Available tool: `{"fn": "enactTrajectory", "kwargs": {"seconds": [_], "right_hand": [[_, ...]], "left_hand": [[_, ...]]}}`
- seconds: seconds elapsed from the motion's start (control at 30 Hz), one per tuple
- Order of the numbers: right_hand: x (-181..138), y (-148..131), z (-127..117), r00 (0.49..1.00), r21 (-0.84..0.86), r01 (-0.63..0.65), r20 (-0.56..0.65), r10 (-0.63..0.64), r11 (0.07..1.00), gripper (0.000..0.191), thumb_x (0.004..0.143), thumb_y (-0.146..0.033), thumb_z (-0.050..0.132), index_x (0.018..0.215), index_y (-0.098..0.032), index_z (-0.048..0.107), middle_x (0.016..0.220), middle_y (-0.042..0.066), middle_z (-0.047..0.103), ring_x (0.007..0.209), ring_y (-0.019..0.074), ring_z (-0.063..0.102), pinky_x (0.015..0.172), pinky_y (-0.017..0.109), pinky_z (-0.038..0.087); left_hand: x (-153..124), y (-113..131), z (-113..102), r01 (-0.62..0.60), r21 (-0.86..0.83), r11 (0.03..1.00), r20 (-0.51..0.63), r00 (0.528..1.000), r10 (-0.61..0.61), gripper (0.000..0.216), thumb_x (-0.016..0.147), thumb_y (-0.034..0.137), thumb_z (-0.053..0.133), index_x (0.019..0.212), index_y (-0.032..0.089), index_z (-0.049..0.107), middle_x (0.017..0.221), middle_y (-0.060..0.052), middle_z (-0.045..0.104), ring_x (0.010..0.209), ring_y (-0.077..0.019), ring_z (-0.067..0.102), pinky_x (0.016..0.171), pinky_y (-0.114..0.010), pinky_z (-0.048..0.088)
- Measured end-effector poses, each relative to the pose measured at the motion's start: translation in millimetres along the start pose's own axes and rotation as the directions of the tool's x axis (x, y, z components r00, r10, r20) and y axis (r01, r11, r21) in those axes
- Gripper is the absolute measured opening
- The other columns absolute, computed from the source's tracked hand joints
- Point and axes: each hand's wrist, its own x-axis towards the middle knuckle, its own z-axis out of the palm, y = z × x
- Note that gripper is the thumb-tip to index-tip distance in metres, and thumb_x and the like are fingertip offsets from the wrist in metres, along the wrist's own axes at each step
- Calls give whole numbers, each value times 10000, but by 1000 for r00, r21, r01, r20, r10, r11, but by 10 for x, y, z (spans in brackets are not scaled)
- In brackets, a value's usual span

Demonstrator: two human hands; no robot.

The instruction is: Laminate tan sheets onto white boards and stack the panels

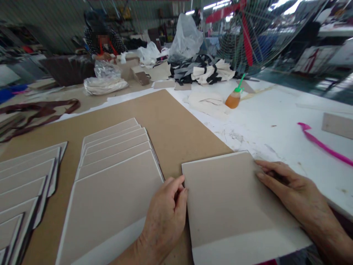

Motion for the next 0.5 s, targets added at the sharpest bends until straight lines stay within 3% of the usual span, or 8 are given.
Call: {"fn": "enactTrajectory", "kwargs": {"seconds": [0.3,0.5], "right_hand": [[30,70,6,999,98,12,48,-17,995,427,777,-517,708,1099,-241,755,828,27,639,732,205,583,653,328,463],[48,50,15,996,50,49,76,-52,998,382,795,-474,684,1090,-243,755,828,24,630,742,205,582,651,329,467]], "left_hand": [[20,-125,-9,-70,78,995,-2,998,71,293,912,370,528,1105,229,696,823,-26,641,757,-205,631,708,-301,492],[28,-135,-6,-84,105,991,-5,996,85,302,902,377,537,1095,214,703,828,-29,650,771,-205,645,727,-303,500]]}}
